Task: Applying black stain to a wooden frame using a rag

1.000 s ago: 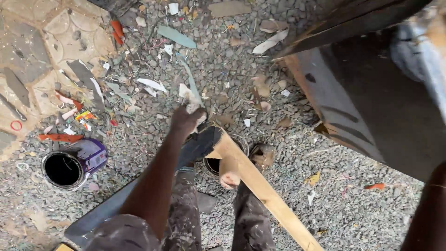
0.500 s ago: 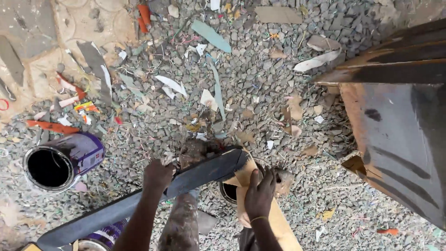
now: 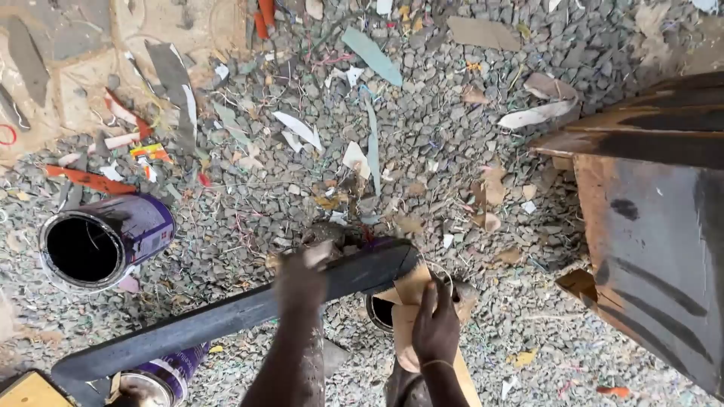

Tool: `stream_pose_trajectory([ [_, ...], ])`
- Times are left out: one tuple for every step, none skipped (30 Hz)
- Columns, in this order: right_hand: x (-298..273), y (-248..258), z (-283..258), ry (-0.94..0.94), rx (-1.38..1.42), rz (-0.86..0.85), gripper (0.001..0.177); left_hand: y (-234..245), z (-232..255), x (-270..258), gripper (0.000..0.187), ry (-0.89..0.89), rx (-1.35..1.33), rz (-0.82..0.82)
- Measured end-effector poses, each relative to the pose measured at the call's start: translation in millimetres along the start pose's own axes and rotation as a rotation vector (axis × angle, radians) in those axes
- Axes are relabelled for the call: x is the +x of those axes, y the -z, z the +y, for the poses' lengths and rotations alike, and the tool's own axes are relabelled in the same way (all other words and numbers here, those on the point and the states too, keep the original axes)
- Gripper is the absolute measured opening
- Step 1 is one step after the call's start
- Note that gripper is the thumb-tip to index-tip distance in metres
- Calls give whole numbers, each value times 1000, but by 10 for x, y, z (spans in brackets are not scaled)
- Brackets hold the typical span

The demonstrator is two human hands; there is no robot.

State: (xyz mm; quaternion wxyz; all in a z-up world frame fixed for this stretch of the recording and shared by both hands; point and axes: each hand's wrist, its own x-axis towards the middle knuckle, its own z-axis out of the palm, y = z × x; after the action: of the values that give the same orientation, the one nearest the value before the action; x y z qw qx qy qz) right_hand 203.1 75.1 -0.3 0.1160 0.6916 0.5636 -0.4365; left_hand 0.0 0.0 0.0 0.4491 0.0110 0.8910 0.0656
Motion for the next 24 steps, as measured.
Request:
stream_pose_trajectory([
  [-114,94,-111,-86,1,-35,66,272,-346,2,49,183,-110,60],
  [-52,34,-86,-76,0,-34,66,384,-620,199,49,182,-118,66],
  [-79,-8,-13,-76,82,104,62,483,-939,347,38,267,5,96],
  [-103,-51,67,-74,162,244,59,573,-1258,496,36,348,128,128],
  [-140,-31,109,-88,155,236,59,471,-769,364,36,359,140,120],
  [-178,-3,143,-27,190,281,58,360,-322,134,32,372,-101,77],
  [-118,-65,87,48,251,337,58,309,139,-56,41,354,-347,54],
  [-130,-133,15,48,270,338,58,33,440,-27,41,341,-339,66],
  [-145,-103,2,109,285,407,60,-331,766,-55,36,116,-199,-32],
  [-156,-71,-4,170,298,476,62,-703,1093,-99,33,-110,-59,-125],
  [-142,-64,69,162,291,488,62,-950,1336,-128,33,-117,-57,-140],
  [-136,-53,140,121,247,457,72,-1193,1578,-173,26,-302,479,-263],
  [-129,-87,166,89,214,407,84,-1372,1796,-175,32,-465,1020,-358],
  [-170,-97,136,89,218,400,84,-1748,1572,-237,32,-458,1023,-355],
  [-141,-113,88,105,244,407,82,-2127,1399,-244,30,-620,1085,-337],
  [-108,-125,42,120,270,413,81,-2513,1233,-236,36,-782,1146,-316],
  [-76,-106,13,122,272,426,81,-2540,1181,-218,36,-795,1146,-311],
  [-36,-92,-7,126,284,438,79,-2577,1127,-192,32,-838,1108,-309],
  [-12,-77,3,127,292,447,78,-2636,1047,-182,30,-877,1068,-313],
  [10,-70,18,128,300,455,77,-2292,1260,-111,30,-886,1066,-314],
  [-98,-60,60,113,299,444,75,-1922,1362,-114,31,-800,1047,-221],
  [-213,-51,95,99,298,432,74,-1549,1467,-105,34,-713,1027,-128],
  [-223,-40,102,101,303,435,73,-1283,1382,-100,34,-715,1023,-130],
  [-237,-28,97,103,309,437,71,-1006,1299,-94,31,-494,624,-176],
])
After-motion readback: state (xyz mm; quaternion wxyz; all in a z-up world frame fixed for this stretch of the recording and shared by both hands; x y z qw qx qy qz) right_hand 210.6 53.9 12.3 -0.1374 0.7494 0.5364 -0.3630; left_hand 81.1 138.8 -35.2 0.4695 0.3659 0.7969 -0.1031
